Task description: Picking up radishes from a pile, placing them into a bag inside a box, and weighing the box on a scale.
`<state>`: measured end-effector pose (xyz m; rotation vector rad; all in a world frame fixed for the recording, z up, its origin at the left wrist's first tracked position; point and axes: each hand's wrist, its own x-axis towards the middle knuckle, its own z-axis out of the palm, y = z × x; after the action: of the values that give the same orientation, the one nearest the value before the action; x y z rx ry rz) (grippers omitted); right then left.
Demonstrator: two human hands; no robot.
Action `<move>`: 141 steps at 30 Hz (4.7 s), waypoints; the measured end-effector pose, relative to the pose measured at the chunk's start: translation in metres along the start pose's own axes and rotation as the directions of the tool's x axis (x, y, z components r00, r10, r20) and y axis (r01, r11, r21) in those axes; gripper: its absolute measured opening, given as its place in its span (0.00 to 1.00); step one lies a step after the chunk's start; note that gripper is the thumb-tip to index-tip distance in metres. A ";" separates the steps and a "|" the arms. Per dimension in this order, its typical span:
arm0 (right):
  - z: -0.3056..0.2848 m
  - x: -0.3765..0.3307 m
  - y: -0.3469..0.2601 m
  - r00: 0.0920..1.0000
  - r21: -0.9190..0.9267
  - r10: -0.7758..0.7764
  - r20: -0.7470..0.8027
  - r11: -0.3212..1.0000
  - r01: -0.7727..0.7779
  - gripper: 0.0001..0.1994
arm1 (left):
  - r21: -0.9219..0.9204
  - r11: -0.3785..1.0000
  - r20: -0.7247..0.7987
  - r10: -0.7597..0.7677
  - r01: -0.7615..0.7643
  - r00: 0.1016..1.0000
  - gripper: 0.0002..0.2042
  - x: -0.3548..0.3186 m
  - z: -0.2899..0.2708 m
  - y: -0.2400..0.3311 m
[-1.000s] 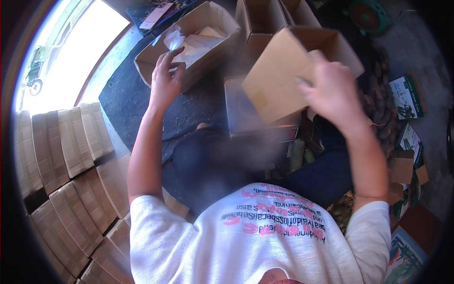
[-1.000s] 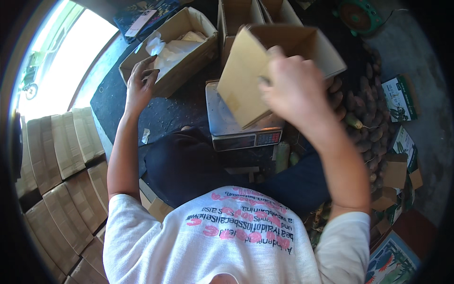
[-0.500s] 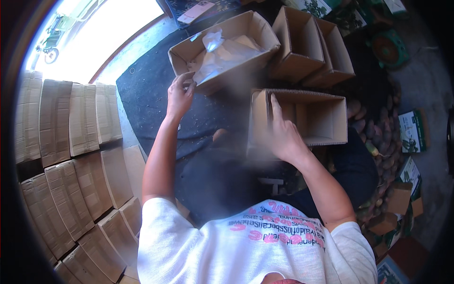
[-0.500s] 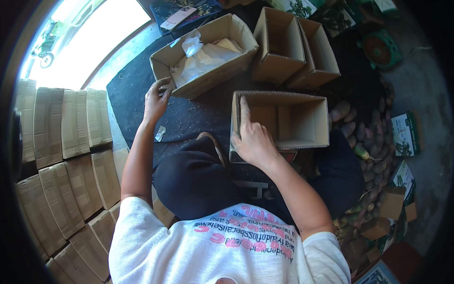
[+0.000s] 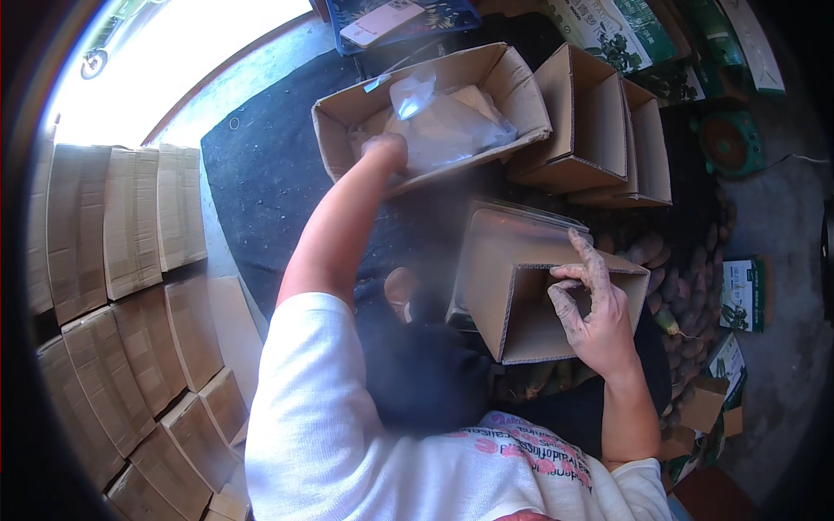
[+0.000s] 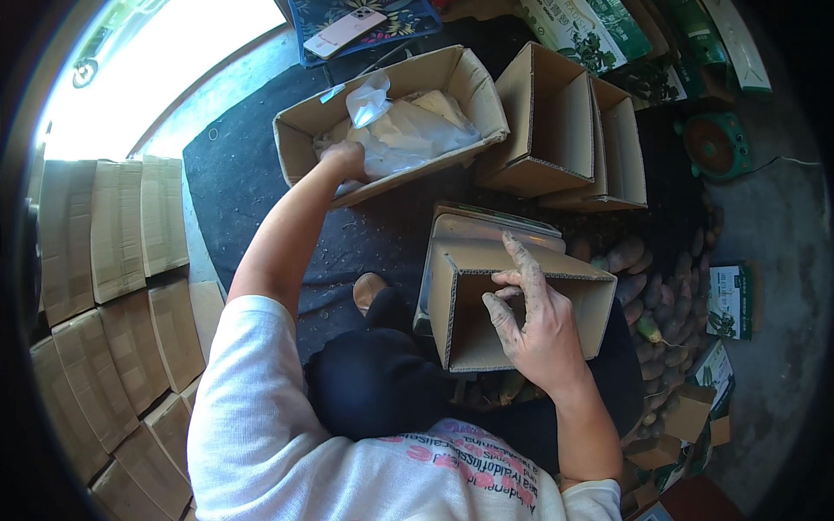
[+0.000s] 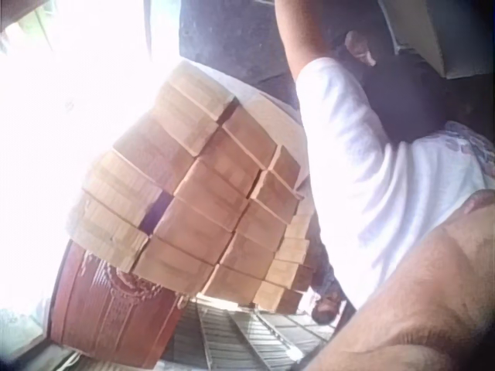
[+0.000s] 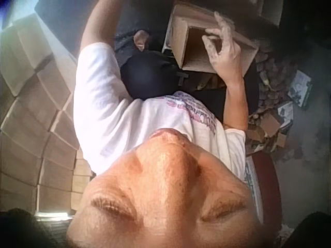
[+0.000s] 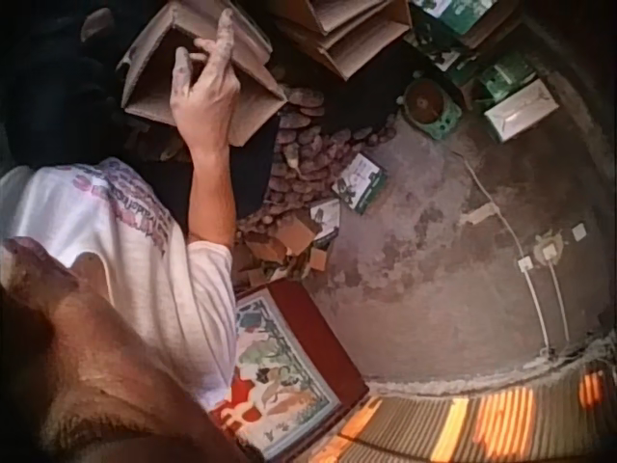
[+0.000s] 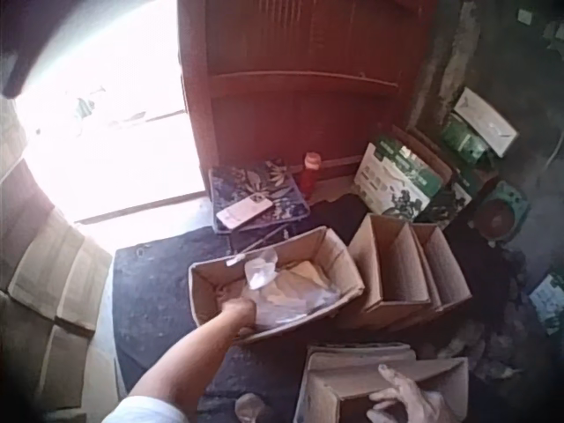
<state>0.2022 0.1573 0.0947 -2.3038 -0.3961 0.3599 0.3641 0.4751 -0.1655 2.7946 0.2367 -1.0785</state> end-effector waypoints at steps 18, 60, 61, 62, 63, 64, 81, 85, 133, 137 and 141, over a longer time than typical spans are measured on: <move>0.022 0.129 -0.028 0.936 -0.218 -0.184 0.299 0.942 0.255 0.19 | -0.096 0.861 -0.644 0.328 -0.499 0.691 0.13 -0.097 -0.063 -0.055; -0.124 0.063 0.075 0.989 0.855 0.117 -0.095 0.519 0.020 0.19 | -0.590 0.015 -0.709 0.468 -0.807 0.527 0.27 -0.172 -0.072 0.046; -0.121 0.071 0.072 0.990 0.859 0.109 -0.093 0.511 0.024 0.19 | -0.626 0.197 -0.631 0.442 -0.755 0.638 0.15 -0.167 -0.074 0.039; -0.121 0.078 0.070 0.992 0.964 -0.128 0.012 0.267 0.023 0.19 | -0.621 0.195 -0.633 0.448 -0.759 0.632 0.15 -0.174 -0.080 0.039; -0.126 0.087 0.071 0.924 0.999 -0.379 0.047 0.020 -0.043 0.18 | -0.656 0.094 -0.651 0.432 -0.749 0.624 0.12 -0.188 -0.093 0.039; -0.162 0.097 0.099 1.000 0.966 -0.002 0.014 0.257 -0.013 0.15 | -0.675 -0.016 -0.673 0.421 -0.737 0.608 0.10 -0.204 -0.110 0.043; 0.114 0.081 -0.175 0.705 -0.027 -0.676 0.216 0.717 0.696 0.15 | -0.108 0.926 -0.475 0.273 -0.363 0.837 0.14 -0.428 -0.103 -0.118; 0.135 0.080 -0.168 0.846 0.354 -0.345 0.406 0.913 0.203 0.06 | 0.080 0.979 -0.523 0.199 -0.185 0.828 0.13 -0.429 -0.100 -0.155; 0.201 0.069 -0.058 0.841 0.314 0.501 0.204 0.780 -0.541 0.08 | -0.233 -0.310 -0.482 -0.786 -0.922 0.387 0.09 -0.418 0.018 -0.251; 0.194 0.070 -0.050 0.884 0.681 0.394 0.252 0.577 -0.451 0.09 | -0.292 0.199 -0.541 -0.841 -0.935 -0.010 0.11 -0.430 -0.053 -0.193; 0.160 0.057 -0.123 0.892 0.366 -0.368 -0.261 0.818 0.444 0.33 | -0.366 0.141 -0.854 -0.443 -0.920 0.272 0.10 -0.438 -0.055 -0.165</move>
<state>0.1728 0.3638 0.0686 -1.7523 -0.6417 0.0122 0.0478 0.6042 0.1587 1.4802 0.1842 0.9047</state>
